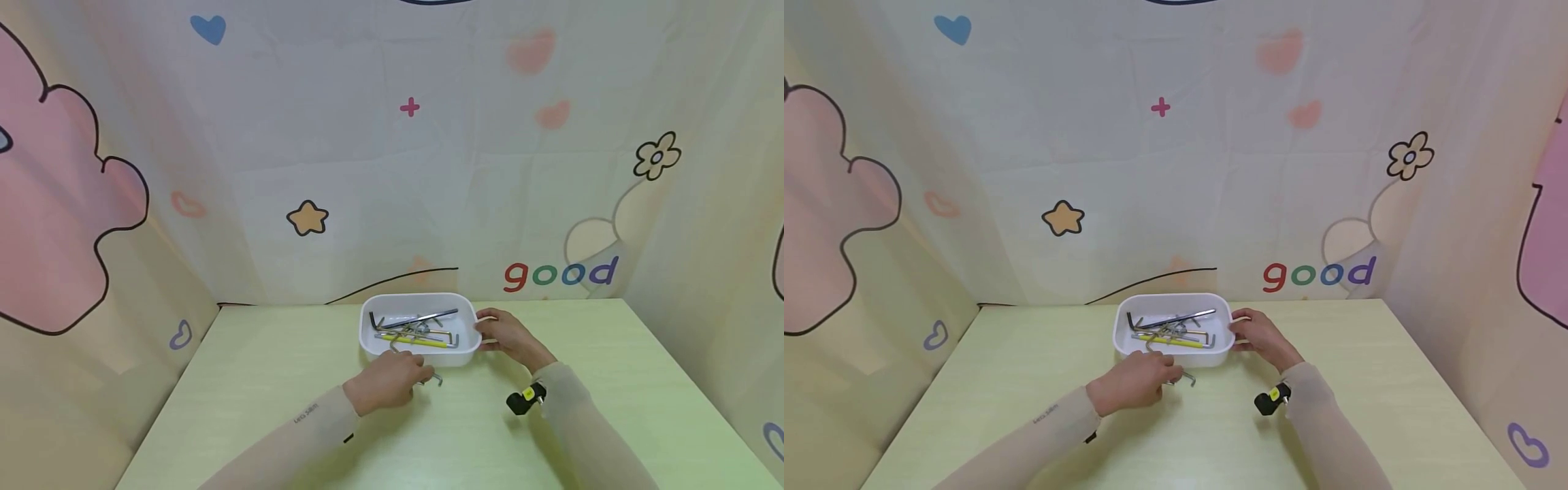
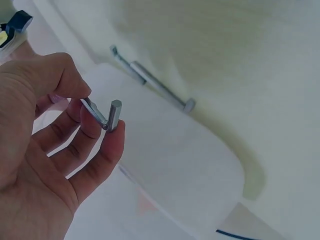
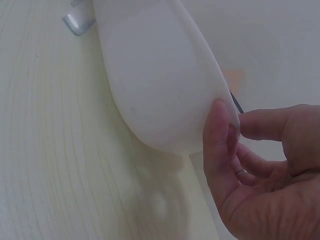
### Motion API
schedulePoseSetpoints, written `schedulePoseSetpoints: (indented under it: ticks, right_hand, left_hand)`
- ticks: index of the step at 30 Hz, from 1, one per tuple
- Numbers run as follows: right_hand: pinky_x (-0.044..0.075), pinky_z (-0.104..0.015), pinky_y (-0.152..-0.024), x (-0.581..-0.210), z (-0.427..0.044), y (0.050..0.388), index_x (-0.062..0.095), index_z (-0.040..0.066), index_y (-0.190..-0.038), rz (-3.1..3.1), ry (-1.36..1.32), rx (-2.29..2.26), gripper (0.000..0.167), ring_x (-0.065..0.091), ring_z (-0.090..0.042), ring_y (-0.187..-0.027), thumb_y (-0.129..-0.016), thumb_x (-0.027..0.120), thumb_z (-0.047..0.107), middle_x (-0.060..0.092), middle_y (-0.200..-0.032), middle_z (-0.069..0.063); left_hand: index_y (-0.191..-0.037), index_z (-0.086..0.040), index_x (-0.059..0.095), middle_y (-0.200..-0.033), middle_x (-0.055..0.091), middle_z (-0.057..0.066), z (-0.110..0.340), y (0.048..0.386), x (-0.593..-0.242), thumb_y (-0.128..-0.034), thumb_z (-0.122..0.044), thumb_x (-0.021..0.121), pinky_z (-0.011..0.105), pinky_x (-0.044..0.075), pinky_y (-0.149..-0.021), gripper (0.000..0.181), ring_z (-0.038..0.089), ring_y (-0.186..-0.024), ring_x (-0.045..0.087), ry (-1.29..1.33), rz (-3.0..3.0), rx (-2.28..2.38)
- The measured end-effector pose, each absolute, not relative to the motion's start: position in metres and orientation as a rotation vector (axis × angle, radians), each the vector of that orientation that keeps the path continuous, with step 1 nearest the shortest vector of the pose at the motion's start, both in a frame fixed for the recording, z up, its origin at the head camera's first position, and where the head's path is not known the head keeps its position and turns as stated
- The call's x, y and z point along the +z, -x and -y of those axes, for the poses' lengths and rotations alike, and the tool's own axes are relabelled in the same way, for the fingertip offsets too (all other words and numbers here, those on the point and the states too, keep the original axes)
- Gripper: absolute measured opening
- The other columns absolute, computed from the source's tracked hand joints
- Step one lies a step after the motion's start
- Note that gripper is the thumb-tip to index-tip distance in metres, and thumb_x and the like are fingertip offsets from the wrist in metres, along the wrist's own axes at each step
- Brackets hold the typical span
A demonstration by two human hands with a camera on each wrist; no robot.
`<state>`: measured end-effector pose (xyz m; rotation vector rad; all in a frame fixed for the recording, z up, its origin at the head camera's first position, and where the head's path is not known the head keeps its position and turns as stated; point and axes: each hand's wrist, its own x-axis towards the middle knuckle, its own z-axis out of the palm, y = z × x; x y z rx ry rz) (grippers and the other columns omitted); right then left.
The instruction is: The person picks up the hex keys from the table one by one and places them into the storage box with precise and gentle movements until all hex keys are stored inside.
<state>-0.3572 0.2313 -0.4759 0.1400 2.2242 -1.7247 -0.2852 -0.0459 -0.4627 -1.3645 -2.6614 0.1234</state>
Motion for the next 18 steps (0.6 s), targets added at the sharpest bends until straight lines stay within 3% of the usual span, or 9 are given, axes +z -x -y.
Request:
schedulePoseSetpoints:
  ticks: [11,18]
  right_hand:
    - [0.060,-0.027,-0.077,-0.477,-0.232,0.358,0.039,0.000,-0.140,-2.223,-0.148,-1.722,0.045,0.059,-0.024,-0.097,-0.099,0.052,0.013,0.051,-0.130,-0.022]
    - [0.061,-0.028,-0.077,-0.476,-0.231,0.356,0.039,0.000,-0.140,-2.220,-0.155,-1.721,0.045,0.059,-0.024,-0.097,-0.099,0.053,0.013,0.052,-0.129,-0.021]
  left_hand:
    - [-0.099,-0.024,0.066,-0.094,0.066,-0.010,0.053,0.299,-0.425,-0.0773,-0.006,0.070,0.024,0.045,-0.056,0.028,0.010,-0.083,0.063,1.299,2.597,0.113]
    - [-0.102,-0.023,0.066,-0.094,0.065,-0.008,0.054,0.316,-0.412,-0.0824,-0.006,0.067,0.021,0.041,-0.053,0.026,0.011,-0.083,0.060,1.262,2.679,0.077]
